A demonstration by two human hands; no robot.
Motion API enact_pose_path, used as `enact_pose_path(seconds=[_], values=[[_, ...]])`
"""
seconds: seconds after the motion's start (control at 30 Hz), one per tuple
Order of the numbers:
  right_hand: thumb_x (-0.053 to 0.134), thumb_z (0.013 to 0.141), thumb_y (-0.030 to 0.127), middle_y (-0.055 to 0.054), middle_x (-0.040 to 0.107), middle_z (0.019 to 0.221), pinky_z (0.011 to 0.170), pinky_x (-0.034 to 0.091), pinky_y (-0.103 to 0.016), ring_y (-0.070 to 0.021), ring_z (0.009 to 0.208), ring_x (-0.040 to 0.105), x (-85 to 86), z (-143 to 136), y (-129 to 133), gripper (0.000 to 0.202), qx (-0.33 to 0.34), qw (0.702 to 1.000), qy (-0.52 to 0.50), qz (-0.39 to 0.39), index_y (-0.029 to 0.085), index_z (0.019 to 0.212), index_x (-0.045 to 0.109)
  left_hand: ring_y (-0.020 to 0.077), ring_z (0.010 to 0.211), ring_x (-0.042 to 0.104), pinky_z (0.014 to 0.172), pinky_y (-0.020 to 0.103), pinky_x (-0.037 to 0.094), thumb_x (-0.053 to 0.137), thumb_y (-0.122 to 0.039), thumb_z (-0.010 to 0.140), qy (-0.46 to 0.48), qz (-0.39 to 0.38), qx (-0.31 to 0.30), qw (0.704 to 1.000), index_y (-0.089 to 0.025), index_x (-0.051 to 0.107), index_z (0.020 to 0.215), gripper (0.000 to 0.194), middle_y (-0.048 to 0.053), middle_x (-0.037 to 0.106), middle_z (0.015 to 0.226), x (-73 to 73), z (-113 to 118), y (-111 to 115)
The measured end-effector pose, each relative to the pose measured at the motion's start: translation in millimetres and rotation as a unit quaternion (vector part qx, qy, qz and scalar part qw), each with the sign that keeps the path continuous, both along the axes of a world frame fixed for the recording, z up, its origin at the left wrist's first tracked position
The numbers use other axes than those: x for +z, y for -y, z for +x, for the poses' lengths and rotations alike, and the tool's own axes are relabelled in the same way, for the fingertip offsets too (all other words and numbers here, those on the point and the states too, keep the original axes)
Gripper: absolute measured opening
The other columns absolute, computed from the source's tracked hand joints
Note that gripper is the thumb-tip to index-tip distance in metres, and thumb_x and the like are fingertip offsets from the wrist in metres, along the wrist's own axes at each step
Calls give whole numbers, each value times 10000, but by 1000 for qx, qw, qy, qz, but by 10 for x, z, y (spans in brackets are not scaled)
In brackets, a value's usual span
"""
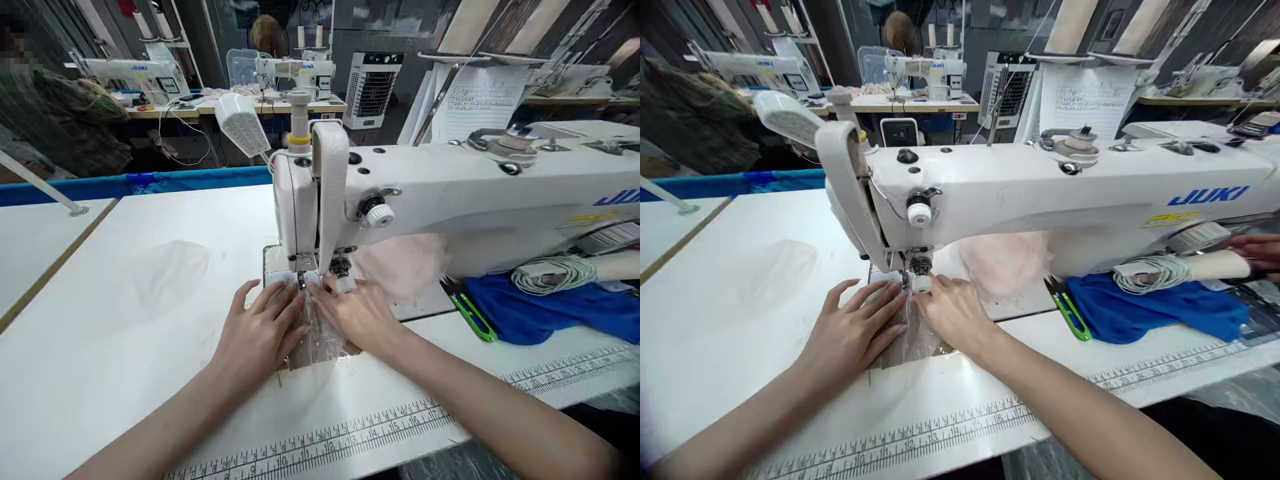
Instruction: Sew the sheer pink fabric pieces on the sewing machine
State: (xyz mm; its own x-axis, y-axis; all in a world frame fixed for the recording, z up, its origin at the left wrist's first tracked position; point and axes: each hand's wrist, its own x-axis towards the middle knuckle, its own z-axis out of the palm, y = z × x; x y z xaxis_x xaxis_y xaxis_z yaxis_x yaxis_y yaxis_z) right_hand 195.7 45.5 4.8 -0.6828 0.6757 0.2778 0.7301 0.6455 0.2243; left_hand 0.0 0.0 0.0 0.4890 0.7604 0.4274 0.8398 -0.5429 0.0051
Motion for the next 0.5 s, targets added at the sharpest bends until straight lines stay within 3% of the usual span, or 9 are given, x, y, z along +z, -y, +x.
enact_pose_path(seconds=[0.17, 0.27, 0.33, 0.4, 0.5], values=[[434, 961, 215, -84, 687, 1046, 461, 207, -300, -150, 593, 573, -8, 5, -8, 312, -1, 1000, 0, -22, 239, 1179, 656, 260, 1188, 543, 1049, 488, 276, 416, -372, 975, -3, -4, -1, 1000, -188, 561, 1263, 371, 67, 644, 1237, -24, -11, 8], [428, 961, 204, -74, 694, 911, 471, 243, -290, -152, 586, 571, 104, 54, 27, 307, -2, 997, -34, -75, 223, 1155, 666, 260, 1219, 509, 1025, 464, 340, 430, -351, 968, 5, -28, -5, 1000, -166, 521, 1283, 376, 84, 604, 1289, 69, -48, 69], [480, 945, 250, -42, 686, 903, 494, 299, -270, -135, 600, 576, 242, 113, 67, 264, 17, 983, -89, -157, 243, 1130, 669, 241, 1121, 559, 911, 402, 446, 447, -329, 953, 30, -86, -3, 996, -168, 537, 1225, 329, 86, 619, 1237, 209, -75, 165], [629, 853, 319, 2, 663, 990, 540, 359, -245, -116, 662, 591, 386, 178, 106, 214, 82, 947, -121, -285, 271, 1056, 678, 210, 912, 600, 723, 335, 498, 525, -382, 898, 47, -196, -10, 979, -199, 568, 1100, 276, 63, 642, 1088, 364, -87, 292], [704, 760, 216, 31, 625, 974, 556, 370, -220, -110, 721, 585, 510, 247, 139, 169, 130, 905, -100, -392, 252, 922, 672, 232, 825, 559, 662, 351, 487, 664, -362, 741, 11, -268, -40, 963, -207, 570, 944, 273, 53, 609, 955, 482, -50, 442]])
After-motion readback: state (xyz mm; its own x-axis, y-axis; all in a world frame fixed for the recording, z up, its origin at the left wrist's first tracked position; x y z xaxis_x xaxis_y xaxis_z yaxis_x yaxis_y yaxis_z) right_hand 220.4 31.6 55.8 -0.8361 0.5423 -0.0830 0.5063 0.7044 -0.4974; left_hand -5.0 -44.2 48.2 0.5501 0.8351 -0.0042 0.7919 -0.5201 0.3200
